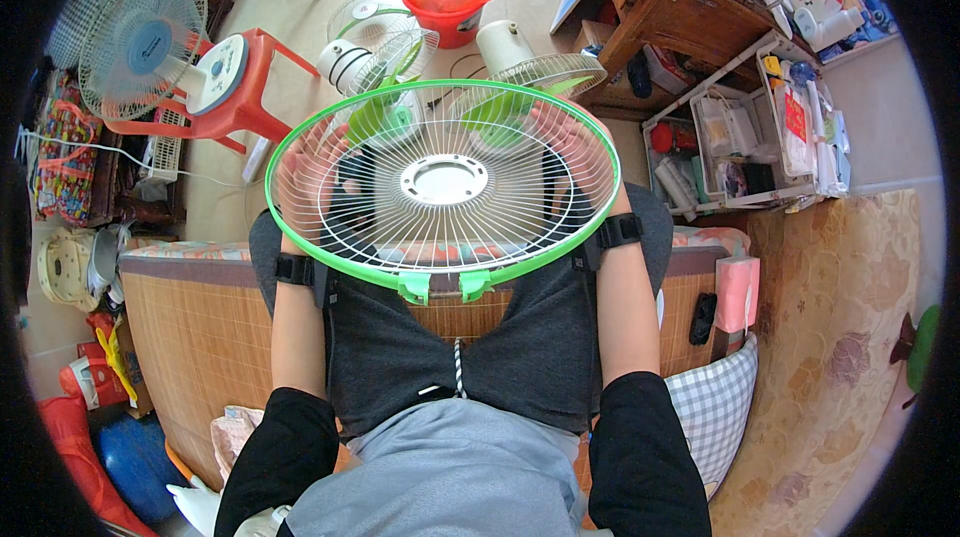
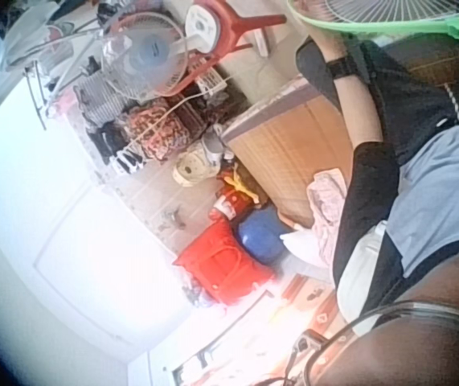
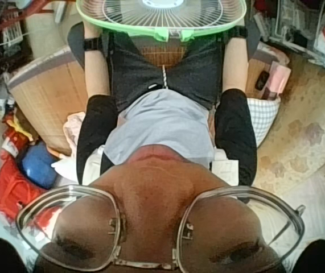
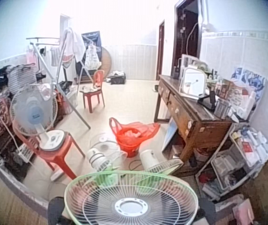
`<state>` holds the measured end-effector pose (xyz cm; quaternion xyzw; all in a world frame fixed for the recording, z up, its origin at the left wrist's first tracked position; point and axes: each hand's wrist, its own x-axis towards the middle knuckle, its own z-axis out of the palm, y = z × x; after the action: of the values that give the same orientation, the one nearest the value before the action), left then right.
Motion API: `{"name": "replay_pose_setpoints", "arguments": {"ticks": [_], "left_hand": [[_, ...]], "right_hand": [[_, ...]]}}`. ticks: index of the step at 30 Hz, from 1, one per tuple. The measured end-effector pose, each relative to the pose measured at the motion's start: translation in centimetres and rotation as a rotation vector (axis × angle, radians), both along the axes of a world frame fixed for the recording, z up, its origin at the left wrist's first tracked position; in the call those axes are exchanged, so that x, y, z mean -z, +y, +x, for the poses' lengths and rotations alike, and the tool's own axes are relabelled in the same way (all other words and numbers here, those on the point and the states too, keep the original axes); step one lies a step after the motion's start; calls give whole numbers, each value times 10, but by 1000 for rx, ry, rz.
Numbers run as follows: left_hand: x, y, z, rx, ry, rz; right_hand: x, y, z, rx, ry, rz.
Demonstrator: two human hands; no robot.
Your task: The recorder is repairing a fan by attaching the grill.
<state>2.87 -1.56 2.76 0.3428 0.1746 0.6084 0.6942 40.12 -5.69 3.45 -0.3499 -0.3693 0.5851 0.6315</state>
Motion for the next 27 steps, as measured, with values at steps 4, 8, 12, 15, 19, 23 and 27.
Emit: {"name": "replay_pose_setpoints", "arguments": {"ticks": [4,8,12,15,19,23,27], "left_hand": [[3,1,-2,-29,1,-21],[5,0,-3,-48,0,-15],[8,5,-2,-31,-30,5],[3,4,0,-18,-52,-19],[2,4,2,-52,-43,-51],[0,3,4,-65,-57,-84],[-2,1,3,-51,-57,-51]], "right_hand": [[0,-9,1,-13,-37,21],[1,-13,1,-18,-42,27],[2,-14,2,-18,-37,24],[2,-15,2,-19,-29,23],[3,-12,3,-21,-4,10],[5,-7,3,-2,68,-21],[7,2,0,29,206,-82]]}}
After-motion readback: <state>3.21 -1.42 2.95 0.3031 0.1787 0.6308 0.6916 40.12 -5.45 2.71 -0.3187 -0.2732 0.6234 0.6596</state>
